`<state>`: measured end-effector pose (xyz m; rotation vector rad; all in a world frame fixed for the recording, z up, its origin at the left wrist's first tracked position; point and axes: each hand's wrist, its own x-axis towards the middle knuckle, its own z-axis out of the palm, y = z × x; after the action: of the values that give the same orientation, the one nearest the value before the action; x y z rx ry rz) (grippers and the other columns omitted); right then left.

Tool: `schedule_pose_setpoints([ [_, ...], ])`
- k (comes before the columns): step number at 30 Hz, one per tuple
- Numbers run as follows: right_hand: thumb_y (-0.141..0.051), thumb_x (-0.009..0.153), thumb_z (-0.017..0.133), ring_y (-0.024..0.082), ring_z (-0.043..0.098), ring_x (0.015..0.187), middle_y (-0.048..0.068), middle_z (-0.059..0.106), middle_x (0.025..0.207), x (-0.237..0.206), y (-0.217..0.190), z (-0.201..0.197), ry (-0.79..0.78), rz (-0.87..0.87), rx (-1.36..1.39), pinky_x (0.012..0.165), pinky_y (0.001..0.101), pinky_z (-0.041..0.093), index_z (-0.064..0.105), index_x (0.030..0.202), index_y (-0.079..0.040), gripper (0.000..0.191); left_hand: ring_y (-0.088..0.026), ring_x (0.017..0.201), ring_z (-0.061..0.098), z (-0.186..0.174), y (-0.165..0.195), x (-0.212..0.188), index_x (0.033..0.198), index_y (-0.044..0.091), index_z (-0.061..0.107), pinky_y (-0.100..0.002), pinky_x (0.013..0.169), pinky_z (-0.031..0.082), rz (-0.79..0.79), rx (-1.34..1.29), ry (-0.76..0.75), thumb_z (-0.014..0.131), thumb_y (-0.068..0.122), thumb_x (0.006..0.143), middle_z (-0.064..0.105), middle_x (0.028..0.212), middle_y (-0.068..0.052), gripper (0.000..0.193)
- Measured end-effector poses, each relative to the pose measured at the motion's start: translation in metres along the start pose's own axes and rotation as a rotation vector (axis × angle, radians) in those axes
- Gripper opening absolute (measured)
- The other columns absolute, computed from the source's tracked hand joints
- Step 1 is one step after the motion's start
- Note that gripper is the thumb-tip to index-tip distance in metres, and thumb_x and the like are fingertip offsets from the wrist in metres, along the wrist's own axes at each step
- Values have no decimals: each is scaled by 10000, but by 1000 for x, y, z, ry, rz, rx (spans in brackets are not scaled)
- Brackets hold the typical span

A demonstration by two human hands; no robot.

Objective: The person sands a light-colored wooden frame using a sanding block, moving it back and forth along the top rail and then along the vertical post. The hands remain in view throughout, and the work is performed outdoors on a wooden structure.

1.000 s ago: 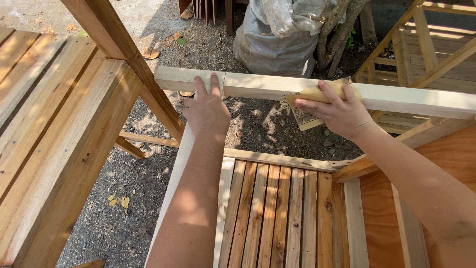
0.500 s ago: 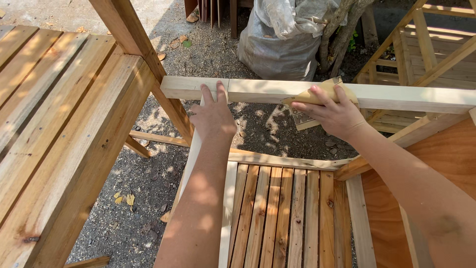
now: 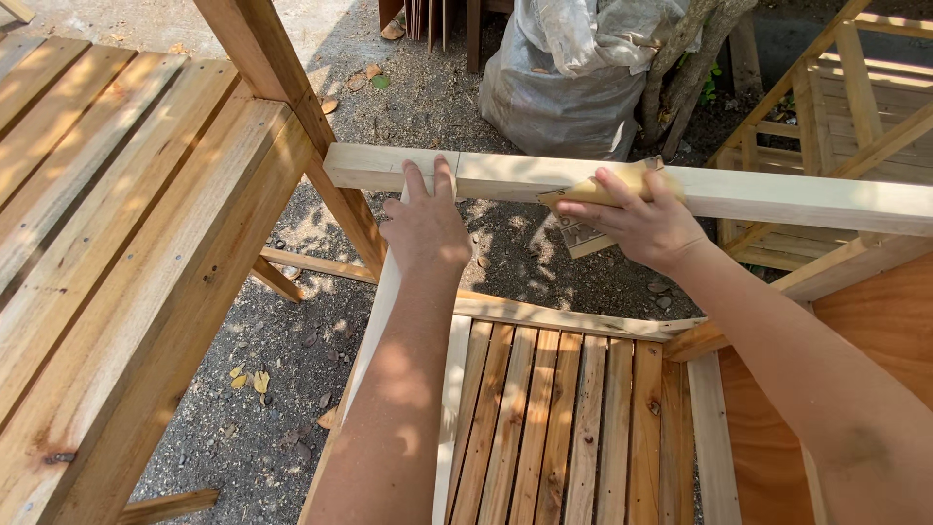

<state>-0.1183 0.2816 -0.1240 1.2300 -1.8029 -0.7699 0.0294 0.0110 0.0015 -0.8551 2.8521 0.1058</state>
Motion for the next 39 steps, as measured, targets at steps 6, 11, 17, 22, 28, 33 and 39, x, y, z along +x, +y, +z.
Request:
schedule_pose_setpoints([
  [6, -455, 970, 557, 270, 153, 1497, -208, 175, 1699, -20, 3, 8, -182, -59, -21, 1050, 510, 389, 162, 1651, -466, 787, -440, 1251, 537, 0, 3, 1, 1639, 299, 130, -444, 905, 580, 15, 35, -7, 705, 206, 905, 144, 1680, -137, 937],
  [11, -434, 994, 599, 263, 156, 1548, -179, 202, 1725, 82, -57, 4, 24, -28, 128, 1083, 526, 347, 235, 1596, -459, 704, -423, 1318, 485, 3, 2, 4, 1630, 300, 136, -475, 974, 550, 21, 16, -31, 703, 205, 904, 141, 1691, -85, 927],
  [17, -490, 975, 575, 233, 99, 1522, -167, 232, 1699, -21, 9, 12, -123, -59, -24, 1115, 538, 332, 200, 1690, -424, 810, -449, 1354, 435, 4, 4, 9, 1635, 271, 115, -540, 1039, 492, 50, 23, 7, 684, 183, 911, 86, 1702, -51, 925],
  [22, -445, 981, 594, 239, 124, 1508, -157, 264, 1681, -25, 11, 12, -112, -36, -28, 1082, 519, 317, 215, 1675, -459, 791, -449, 1380, 405, 3, 7, 8, 1634, 222, 122, -537, 1054, 479, 73, -5, -25, 722, 193, 877, 69, 1710, -34, 966],
  [28, -438, 929, 616, 230, 177, 1535, -180, 228, 1695, 99, -57, 0, 91, -6, 164, 1093, 529, 355, 358, 1609, -475, 728, -425, 1354, 430, 1, 5, 7, 1634, 212, 115, -550, 1051, 472, 70, -30, -17, 717, 248, 893, 69, 1711, -2, 955],
  [33, -436, 1008, 580, 240, 205, 1514, -182, 207, 1713, -6, 2, 4, -48, -16, -1, 1123, 534, 361, 255, 1675, -417, 742, -414, 1365, 423, 2, 5, 9, 1644, 233, 113, -493, 1029, 500, 69, -11, -36, 711, 187, 885, 64, 1720, 2, 967],
  [39, -371, 1015, 605, 248, 224, 1517, -143, 326, 1668, -21, 16, 0, -53, -4, 63, 1166, 525, 316, 247, 1697, -401, 771, -455, 1510, 174, 11, 10, 14, 1636, 214, 120, -568, 1216, 241, 88, 82, 11, 648, 267, 943, 85, 1702, -41, 873],
])
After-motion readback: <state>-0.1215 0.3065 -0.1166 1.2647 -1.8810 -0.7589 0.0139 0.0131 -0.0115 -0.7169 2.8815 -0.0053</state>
